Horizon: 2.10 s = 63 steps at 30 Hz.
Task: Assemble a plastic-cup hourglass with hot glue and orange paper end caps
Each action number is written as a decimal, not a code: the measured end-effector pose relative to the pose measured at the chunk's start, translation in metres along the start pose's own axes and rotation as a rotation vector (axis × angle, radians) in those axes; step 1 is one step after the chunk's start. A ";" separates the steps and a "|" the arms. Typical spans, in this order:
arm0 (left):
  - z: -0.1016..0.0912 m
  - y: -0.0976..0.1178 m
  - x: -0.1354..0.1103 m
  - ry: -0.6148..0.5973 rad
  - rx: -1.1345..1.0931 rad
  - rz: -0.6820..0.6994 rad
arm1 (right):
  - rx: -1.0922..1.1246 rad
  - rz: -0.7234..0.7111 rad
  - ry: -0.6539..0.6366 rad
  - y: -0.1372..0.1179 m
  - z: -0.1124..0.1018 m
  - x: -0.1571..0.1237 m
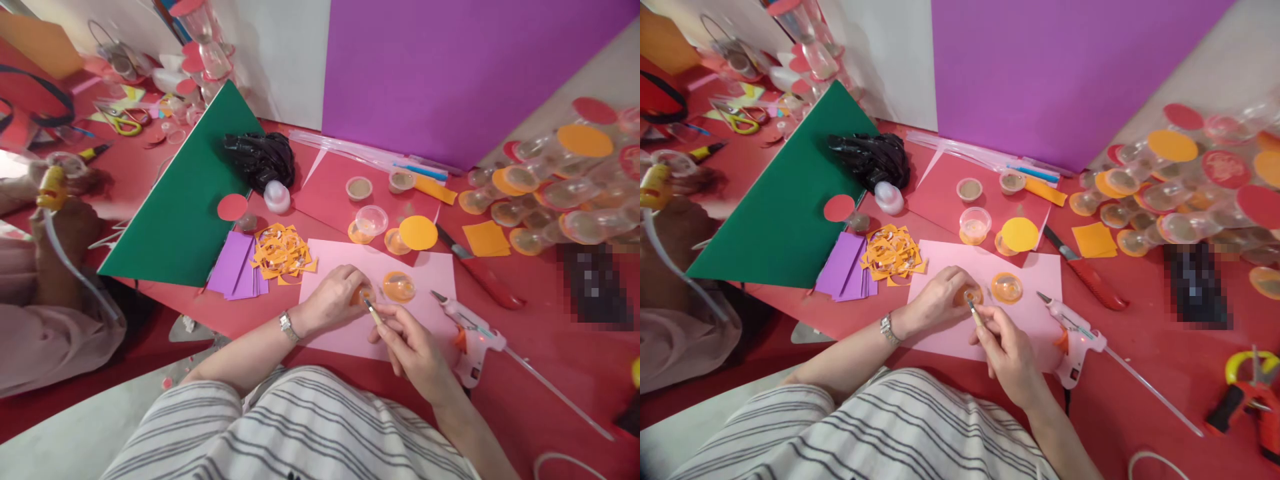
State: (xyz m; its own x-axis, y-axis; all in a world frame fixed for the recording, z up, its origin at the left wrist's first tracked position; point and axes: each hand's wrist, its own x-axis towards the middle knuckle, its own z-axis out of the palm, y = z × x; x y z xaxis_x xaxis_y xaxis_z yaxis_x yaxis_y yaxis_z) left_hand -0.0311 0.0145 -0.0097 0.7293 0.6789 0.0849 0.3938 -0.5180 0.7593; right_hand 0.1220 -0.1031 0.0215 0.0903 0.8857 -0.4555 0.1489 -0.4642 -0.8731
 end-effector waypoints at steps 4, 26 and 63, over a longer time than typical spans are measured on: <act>0.001 -0.001 0.000 0.005 -0.014 0.004 | 0.002 0.002 -0.001 0.000 0.000 -0.001; -0.002 0.001 0.001 -0.010 -0.021 -0.021 | 0.030 0.006 -0.030 -0.002 0.000 0.008; -0.005 -0.005 -0.001 0.048 -0.011 -0.028 | -0.056 -0.119 0.078 -0.002 -0.002 -0.004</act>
State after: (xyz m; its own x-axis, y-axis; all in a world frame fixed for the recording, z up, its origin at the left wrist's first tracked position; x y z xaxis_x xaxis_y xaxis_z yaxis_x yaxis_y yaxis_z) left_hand -0.0360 0.0189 -0.0104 0.6902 0.7174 0.0947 0.4071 -0.4931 0.7688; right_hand 0.1231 -0.1057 0.0254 0.1443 0.9320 -0.3325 0.2174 -0.3577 -0.9082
